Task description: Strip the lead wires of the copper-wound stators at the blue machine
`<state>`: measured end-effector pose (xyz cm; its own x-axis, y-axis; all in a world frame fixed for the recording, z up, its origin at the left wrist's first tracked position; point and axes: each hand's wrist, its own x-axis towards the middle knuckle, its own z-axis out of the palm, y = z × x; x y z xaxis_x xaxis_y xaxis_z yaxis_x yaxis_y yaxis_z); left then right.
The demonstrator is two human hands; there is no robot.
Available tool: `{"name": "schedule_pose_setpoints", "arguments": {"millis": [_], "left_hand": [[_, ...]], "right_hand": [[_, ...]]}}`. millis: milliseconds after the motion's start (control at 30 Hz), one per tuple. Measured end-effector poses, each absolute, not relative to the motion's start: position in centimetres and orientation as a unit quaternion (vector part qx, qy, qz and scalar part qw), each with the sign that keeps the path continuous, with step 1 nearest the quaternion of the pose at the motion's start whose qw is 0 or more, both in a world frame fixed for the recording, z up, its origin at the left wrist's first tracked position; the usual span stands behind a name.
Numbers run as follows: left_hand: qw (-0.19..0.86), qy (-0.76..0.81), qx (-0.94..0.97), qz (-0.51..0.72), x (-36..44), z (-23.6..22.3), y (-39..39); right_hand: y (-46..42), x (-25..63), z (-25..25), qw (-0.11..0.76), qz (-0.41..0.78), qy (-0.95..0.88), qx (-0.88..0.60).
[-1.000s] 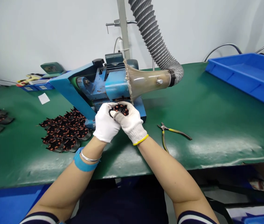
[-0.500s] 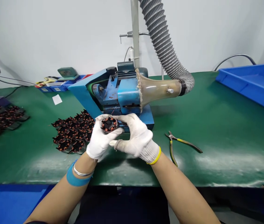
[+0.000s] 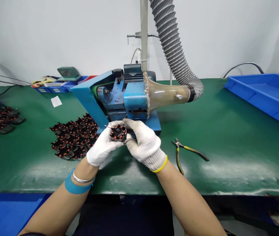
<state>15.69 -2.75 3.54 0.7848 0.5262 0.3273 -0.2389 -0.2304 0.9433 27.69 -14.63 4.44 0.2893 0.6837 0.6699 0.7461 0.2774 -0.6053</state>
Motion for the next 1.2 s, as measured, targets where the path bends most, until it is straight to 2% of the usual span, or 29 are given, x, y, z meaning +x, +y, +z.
{"name": "schedule_pose_setpoints", "arguments": {"millis": [167,367,600,833,1100,1200], "left_hand": [[0.555,0.088,0.757,0.333,15.6,3.9,-2.8],[0.542,0.085,0.761,0.346,15.5,4.2,-2.9],[0.477,0.115,0.796,0.353,15.4,4.2,-2.6],[0.511,0.104,0.778,0.351,15.4,4.0,-2.1],[0.467,0.098,0.804,0.355,15.3,4.4,-2.9],[0.446,0.090,0.826,0.332,15.1,4.4,-3.2]], "right_hand": [[-14.7,27.6,4.5,0.523,-0.013,-0.564,-0.639],[-14.9,27.7,4.9,0.632,0.189,-0.487,-0.572],[-14.3,27.4,4.5,0.626,0.296,-0.461,-0.555],[-14.6,27.7,4.7,0.626,0.277,-0.468,-0.558],[-14.5,27.8,5.2,0.644,0.408,-0.376,-0.527],[-15.0,28.0,5.6,0.576,0.364,-0.433,-0.590]]}}
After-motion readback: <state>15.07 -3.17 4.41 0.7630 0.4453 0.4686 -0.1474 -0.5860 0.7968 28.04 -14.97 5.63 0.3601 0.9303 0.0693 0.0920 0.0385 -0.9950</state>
